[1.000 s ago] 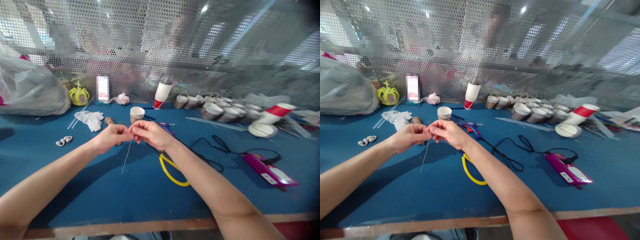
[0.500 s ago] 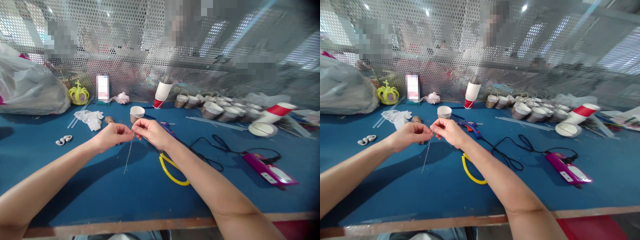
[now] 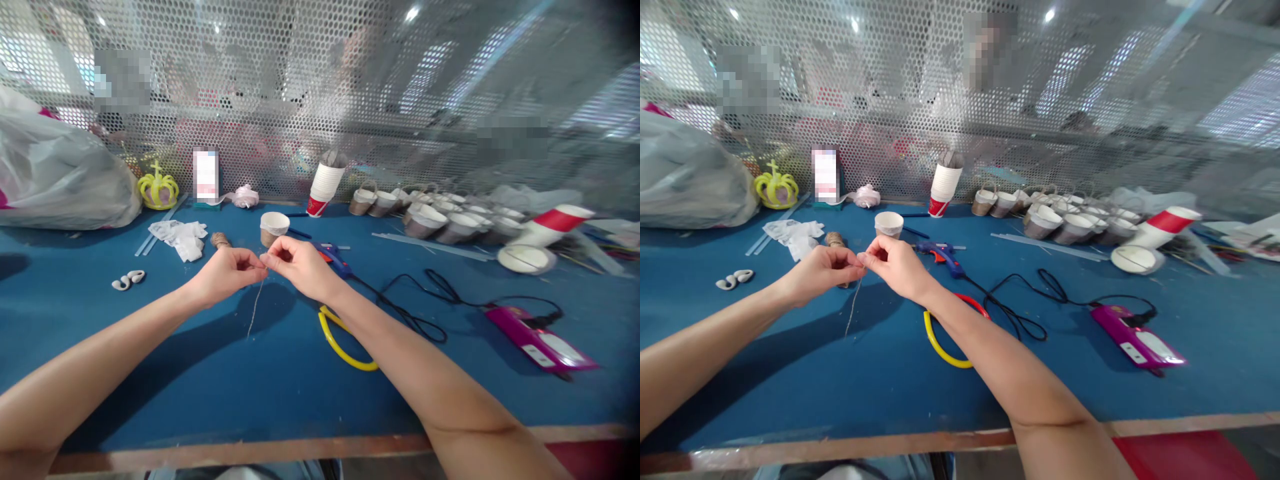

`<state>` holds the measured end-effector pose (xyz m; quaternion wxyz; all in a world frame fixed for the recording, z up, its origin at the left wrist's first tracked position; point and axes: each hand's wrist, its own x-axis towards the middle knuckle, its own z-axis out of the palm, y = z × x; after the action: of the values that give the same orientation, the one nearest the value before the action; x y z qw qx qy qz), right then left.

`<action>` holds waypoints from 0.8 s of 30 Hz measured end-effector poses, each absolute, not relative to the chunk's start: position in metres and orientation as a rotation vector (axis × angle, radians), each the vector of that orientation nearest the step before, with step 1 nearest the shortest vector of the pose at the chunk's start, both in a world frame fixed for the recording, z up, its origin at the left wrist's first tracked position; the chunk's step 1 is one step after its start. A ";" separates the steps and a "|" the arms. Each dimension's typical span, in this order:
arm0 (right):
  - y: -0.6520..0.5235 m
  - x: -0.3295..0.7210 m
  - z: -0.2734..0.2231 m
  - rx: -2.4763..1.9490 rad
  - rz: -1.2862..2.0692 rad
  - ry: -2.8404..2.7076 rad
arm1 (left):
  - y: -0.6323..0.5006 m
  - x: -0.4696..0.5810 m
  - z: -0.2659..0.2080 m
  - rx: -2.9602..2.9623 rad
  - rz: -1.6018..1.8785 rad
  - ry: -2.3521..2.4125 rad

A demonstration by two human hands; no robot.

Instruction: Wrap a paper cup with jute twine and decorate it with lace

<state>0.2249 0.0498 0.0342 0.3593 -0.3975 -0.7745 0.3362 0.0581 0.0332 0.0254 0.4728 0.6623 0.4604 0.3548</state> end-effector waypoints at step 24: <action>0.053 0.226 0.033 -1.007 1.131 -1.927 | 0.032 0.059 0.024 1.562 0.902 1.062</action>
<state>0.2261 0.0532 0.0328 0.3385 -0.3868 -0.7398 0.4341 0.0594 0.0320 0.0237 0.5004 0.6461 0.4392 0.3732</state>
